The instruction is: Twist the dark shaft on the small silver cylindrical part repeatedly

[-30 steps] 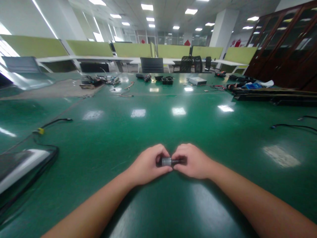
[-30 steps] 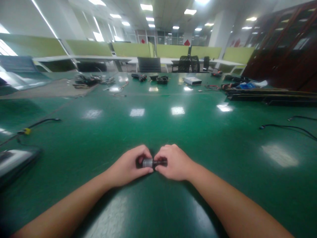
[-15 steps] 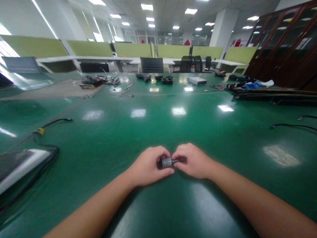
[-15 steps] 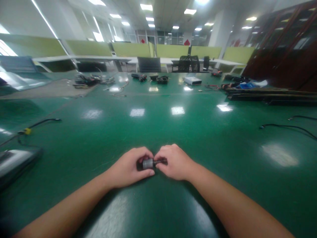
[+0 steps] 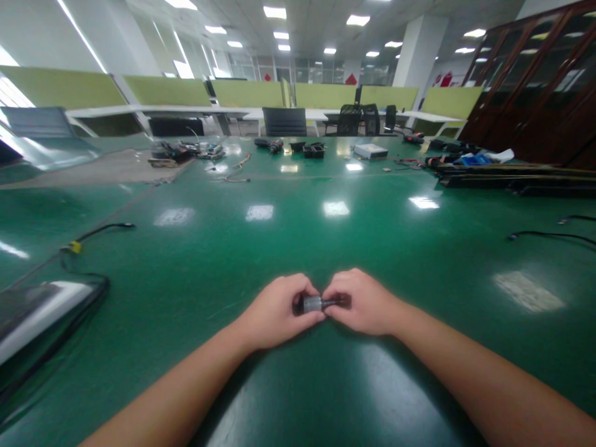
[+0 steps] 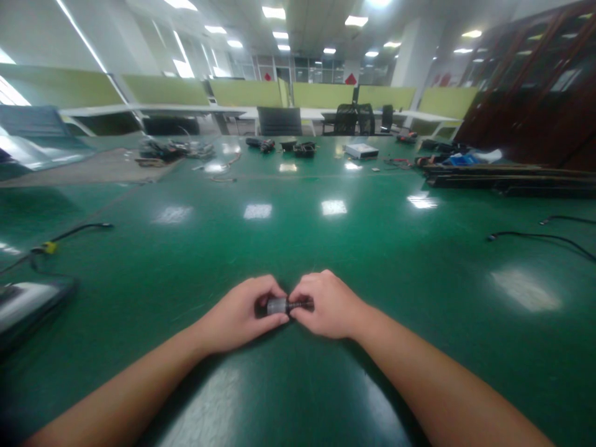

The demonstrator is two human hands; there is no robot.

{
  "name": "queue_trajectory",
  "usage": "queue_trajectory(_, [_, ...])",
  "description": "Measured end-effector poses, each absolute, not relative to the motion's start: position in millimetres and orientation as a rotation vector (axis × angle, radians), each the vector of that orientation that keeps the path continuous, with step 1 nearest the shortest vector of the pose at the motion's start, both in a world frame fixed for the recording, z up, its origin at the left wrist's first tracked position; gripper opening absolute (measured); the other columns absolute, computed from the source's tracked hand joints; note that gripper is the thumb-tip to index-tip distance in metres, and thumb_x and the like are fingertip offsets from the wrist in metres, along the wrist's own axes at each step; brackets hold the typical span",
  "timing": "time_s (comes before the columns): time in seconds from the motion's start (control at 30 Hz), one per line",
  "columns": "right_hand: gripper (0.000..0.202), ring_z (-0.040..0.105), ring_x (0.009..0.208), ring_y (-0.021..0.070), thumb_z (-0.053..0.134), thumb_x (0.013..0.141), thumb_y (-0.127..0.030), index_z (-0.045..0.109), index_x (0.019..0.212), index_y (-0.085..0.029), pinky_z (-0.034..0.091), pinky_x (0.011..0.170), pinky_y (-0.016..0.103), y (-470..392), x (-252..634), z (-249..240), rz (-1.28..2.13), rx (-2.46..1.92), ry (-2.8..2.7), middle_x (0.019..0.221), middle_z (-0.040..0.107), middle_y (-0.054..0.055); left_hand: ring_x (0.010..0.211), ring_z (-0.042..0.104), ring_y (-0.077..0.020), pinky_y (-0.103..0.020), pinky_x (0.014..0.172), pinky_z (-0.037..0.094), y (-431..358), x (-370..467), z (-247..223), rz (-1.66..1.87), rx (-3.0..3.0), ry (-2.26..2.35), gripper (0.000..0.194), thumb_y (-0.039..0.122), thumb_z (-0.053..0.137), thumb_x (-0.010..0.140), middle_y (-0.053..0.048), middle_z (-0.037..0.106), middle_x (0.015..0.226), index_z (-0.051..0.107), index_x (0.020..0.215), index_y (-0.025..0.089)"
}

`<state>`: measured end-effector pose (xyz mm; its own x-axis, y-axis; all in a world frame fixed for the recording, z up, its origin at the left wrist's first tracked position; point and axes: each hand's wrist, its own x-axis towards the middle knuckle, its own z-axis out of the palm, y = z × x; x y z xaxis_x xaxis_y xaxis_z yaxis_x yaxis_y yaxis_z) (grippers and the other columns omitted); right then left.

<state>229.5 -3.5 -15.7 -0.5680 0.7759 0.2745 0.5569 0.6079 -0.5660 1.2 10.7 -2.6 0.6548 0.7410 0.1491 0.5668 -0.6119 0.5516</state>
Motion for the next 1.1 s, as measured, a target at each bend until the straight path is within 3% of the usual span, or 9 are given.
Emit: queue_trajectory(1.1, [0.008, 0.06, 0.067, 0.0129, 0.072, 0.075, -0.016, 0.073, 0.083, -0.019, 0.042, 0.069, 0.027, 0, 241, -14, 0.59, -1.042, -2.341, 0.074, 0.067, -0.001, 0.072, 0.056, -0.0156, -0.027, 0.065, 0.037, 10, 1, -2, 0.463, 2.402, 1.052, 0.021, 0.037, 0.075, 0.083, 0.001, 0.063, 0.081, 0.065, 0.09, 0.02])
